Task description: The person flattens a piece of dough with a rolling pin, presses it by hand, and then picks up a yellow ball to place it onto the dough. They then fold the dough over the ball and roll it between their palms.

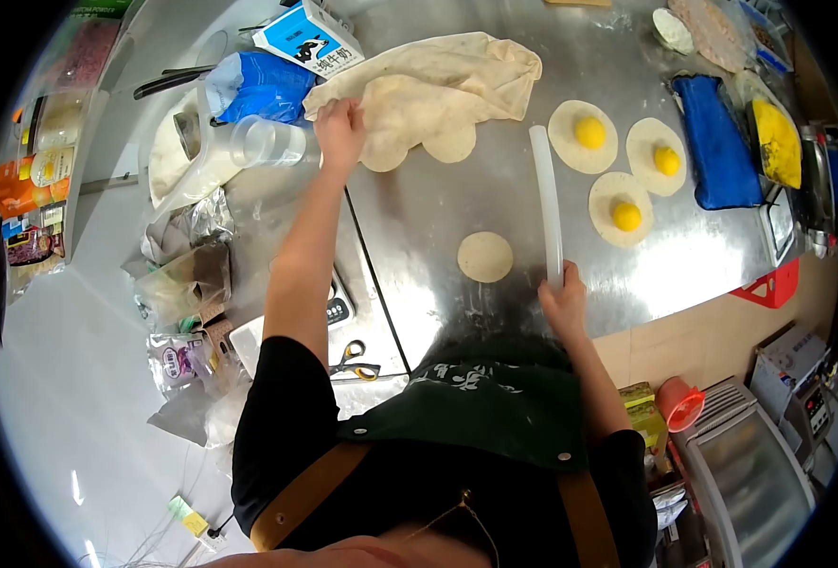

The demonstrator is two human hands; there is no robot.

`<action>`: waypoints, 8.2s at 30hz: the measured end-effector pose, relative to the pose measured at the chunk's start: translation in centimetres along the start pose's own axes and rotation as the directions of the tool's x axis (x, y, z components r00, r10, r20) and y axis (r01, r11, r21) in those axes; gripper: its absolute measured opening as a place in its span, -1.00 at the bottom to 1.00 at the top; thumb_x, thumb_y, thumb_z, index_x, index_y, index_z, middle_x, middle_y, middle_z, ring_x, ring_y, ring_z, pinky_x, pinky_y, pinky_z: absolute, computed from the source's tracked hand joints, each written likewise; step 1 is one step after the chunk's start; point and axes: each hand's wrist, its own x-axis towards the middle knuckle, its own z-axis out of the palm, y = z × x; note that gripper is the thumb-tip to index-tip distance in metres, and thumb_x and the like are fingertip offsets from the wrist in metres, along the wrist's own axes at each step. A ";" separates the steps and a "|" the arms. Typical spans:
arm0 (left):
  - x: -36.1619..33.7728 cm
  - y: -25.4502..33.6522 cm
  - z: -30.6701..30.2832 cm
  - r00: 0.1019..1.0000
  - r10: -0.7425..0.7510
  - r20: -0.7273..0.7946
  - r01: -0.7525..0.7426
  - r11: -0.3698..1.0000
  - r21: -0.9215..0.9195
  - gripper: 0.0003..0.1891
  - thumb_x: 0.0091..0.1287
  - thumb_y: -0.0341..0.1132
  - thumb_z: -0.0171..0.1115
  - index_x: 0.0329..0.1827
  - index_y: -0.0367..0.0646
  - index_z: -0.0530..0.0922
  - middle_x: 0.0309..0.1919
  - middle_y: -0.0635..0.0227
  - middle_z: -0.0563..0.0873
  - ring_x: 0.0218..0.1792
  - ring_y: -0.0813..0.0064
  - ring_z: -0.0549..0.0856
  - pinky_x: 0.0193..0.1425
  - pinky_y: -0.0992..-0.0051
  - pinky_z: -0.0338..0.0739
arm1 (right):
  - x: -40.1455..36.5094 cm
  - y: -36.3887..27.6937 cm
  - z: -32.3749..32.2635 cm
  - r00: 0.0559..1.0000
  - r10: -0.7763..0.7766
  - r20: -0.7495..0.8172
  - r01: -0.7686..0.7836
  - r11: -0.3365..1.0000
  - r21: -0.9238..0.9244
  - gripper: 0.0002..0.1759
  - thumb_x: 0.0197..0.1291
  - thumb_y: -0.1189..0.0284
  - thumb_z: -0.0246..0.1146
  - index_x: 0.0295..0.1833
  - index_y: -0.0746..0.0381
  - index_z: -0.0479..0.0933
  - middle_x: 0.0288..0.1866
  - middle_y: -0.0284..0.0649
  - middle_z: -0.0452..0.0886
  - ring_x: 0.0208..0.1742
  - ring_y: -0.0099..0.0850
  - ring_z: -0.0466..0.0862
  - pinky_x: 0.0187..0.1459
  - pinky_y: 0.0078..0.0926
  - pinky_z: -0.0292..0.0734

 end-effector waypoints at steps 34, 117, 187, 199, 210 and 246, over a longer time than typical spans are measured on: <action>-21.5 21.5 4.4 0.888 0.239 0.392 -0.100 0.934 -0.342 -0.81 -0.01 -0.31 0.43 -0.35 -0.13 0.64 -0.38 0.17 0.68 -0.25 0.10 0.66 -0.13 0.18 0.56 | -6.0 1.5 -4.6 0.991 0.003 -0.137 0.017 0.989 0.150 -0.71 0.27 0.41 0.33 -0.05 0.39 0.47 -0.40 -0.16 0.63 -0.42 -0.51 0.56 -0.36 -0.52 0.48; -22.5 16.8 -3.0 0.850 -0.003 0.526 0.179 0.942 -0.284 -0.81 0.19 -0.32 0.31 -0.20 -0.22 0.60 -0.37 0.13 0.70 -0.30 0.04 0.67 -0.19 0.24 0.54 | -2.8 2.8 3.2 0.722 -0.601 0.342 0.690 0.597 -0.409 -0.47 -0.04 0.30 0.43 0.10 0.16 0.52 0.37 -0.14 0.42 0.42 -0.16 0.36 0.43 0.00 0.19; -24.2 13.3 -3.1 0.710 -0.198 0.676 0.469 0.849 -0.245 -0.78 0.24 -0.34 0.28 -0.10 -0.23 0.59 -0.16 0.05 0.68 -0.12 0.01 0.65 -0.02 0.19 0.53 | 2.4 -2.1 8.7 0.829 -0.542 0.138 0.514 0.640 -0.571 -0.50 0.22 0.22 0.24 0.20 0.26 0.46 0.43 0.03 0.34 0.46 -0.06 0.32 0.44 0.08 0.13; -22.0 13.1 -1.6 0.754 -0.195 0.628 0.544 0.722 -0.428 -0.75 0.28 -0.36 0.30 -0.03 -0.27 0.64 -0.25 0.17 0.75 -0.24 0.37 0.72 -0.10 0.44 0.59 | 1.7 -1.5 8.7 0.861 -0.489 0.137 0.453 0.619 -0.641 -0.36 0.26 0.21 0.20 0.37 0.30 0.33 0.47 0.07 0.31 0.47 0.01 0.31 0.42 0.13 0.11; -21.7 14.5 -2.2 0.777 -0.017 0.629 0.202 0.953 -0.224 -0.80 0.21 -0.33 0.29 -0.16 -0.22 0.62 -0.26 0.11 0.72 -0.18 0.04 0.68 -0.09 0.23 0.54 | 0.0 -0.7 7.4 0.834 -0.521 0.184 0.536 0.682 -0.497 -0.31 0.14 0.21 0.29 0.36 0.24 0.35 0.48 -0.05 0.31 0.48 -0.10 0.30 0.44 0.07 0.11; -23.1 12.9 -1.9 0.730 -0.266 0.630 0.624 0.635 -0.455 -0.77 0.26 -0.36 0.28 -0.08 -0.27 0.65 -0.27 0.10 0.75 -0.25 0.23 0.73 -0.13 0.37 0.58 | 0.9 -1.5 8.0 0.843 -0.505 0.182 0.498 0.607 -0.619 -0.41 0.26 0.27 0.16 0.36 0.30 0.36 0.45 0.01 0.34 0.46 -0.03 0.32 0.41 0.15 0.11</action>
